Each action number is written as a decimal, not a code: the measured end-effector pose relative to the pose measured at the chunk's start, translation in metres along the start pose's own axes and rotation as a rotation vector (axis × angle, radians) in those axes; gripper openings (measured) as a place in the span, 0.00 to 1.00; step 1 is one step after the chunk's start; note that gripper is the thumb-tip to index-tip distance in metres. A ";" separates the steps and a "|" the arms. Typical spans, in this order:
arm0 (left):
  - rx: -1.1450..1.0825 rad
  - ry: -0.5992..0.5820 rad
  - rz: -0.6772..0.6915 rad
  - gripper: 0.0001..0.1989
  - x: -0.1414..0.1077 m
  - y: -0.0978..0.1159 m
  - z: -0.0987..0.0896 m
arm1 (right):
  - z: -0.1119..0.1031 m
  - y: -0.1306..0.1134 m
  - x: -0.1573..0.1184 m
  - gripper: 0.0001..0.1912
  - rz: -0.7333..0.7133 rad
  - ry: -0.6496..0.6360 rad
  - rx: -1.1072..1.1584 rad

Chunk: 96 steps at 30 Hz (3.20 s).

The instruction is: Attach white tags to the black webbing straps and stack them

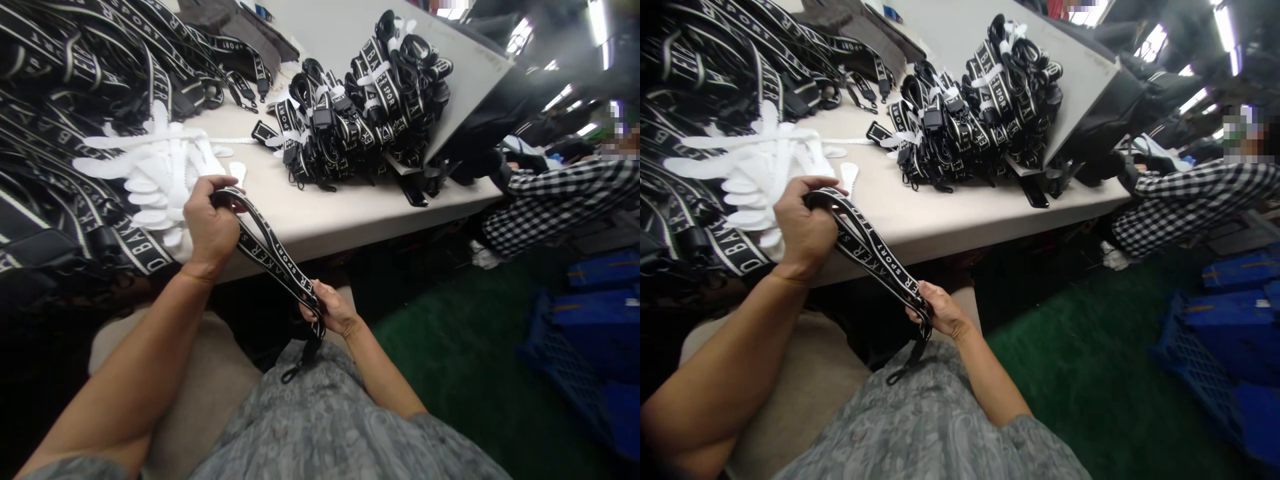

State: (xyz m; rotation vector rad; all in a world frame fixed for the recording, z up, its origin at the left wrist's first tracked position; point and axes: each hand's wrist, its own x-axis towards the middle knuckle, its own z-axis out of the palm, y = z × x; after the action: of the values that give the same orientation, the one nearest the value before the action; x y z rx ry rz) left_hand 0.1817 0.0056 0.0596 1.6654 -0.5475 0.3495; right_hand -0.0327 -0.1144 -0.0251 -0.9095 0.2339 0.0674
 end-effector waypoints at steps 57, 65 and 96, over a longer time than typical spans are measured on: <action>-0.533 -1.034 -0.210 0.21 -0.088 0.061 0.029 | 0.033 -0.111 -0.037 0.18 -0.160 0.124 -0.205; -0.517 -1.093 -0.391 0.12 -0.072 0.055 0.019 | 0.013 -0.105 -0.023 0.21 -0.140 0.250 -0.126; -0.426 -0.250 -0.387 0.09 -0.083 0.034 0.035 | 0.089 -0.005 0.029 0.25 -0.366 0.537 -0.337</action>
State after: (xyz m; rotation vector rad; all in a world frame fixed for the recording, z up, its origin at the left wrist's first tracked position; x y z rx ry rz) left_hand 0.0909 -0.0192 0.0390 1.3636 -0.4324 -0.2487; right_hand 0.0114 -0.0485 0.0246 -1.2840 0.5614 -0.4952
